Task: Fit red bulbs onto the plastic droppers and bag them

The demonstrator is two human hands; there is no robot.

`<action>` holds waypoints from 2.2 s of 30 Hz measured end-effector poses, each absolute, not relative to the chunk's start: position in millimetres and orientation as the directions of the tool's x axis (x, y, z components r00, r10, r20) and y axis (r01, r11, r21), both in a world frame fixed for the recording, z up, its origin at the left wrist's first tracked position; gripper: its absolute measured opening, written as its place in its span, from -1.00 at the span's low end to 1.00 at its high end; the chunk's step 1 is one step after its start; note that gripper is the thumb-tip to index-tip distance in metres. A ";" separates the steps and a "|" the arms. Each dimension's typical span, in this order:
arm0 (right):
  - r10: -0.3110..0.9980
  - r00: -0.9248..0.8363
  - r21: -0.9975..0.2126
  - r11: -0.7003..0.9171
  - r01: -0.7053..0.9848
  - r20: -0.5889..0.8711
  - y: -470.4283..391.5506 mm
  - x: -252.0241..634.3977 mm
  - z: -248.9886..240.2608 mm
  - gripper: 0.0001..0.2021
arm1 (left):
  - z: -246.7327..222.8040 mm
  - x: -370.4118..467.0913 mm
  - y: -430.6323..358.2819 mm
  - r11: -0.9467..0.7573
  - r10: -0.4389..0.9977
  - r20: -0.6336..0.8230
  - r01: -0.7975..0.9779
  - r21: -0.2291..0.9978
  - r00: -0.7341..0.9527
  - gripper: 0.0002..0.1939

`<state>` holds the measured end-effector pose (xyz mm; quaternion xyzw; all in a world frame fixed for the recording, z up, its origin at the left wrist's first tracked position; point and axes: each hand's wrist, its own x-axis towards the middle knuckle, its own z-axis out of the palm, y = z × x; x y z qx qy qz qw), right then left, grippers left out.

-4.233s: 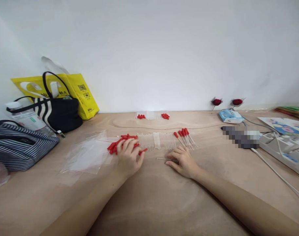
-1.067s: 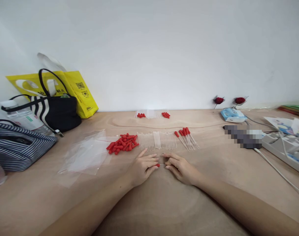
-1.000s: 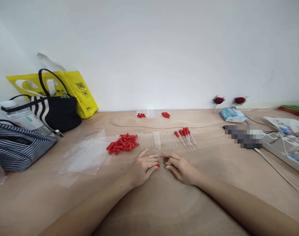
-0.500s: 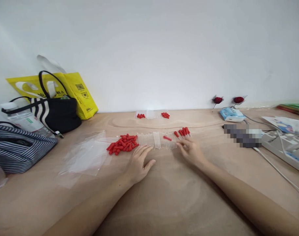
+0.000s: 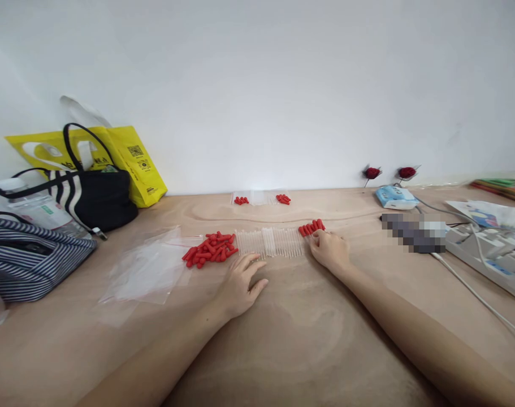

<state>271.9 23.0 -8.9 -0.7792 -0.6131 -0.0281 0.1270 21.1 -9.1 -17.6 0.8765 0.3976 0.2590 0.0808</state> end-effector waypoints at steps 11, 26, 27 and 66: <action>0.956 0.266 -0.207 -0.238 0.949 0.124 24.6 266.5 -2.3 -0.64 | -14.9 22.0 -9.8 -0.685 0.724 0.402 0.653 0.322 0.560 -0.79; 0.964 0.266 -0.218 -0.257 0.941 0.015 35.4 255.3 9.3 -0.74 | -0.5 -3.6 10.1 -0.364 0.761 0.596 0.929 0.066 0.256 -0.88; 0.966 0.260 -0.200 -0.255 0.946 0.002 36.8 253.9 10.7 -0.75 | 0.9 -9.0 13.5 -0.341 0.759 0.602 0.939 0.041 0.249 -0.86; 0.736 -0.459 -0.232 0.623 0.747 0.498 -36.8 244.4 -19.8 -0.81 | -17.3 18.2 -10.9 -0.786 0.591 0.480 0.596 0.162 0.648 -0.80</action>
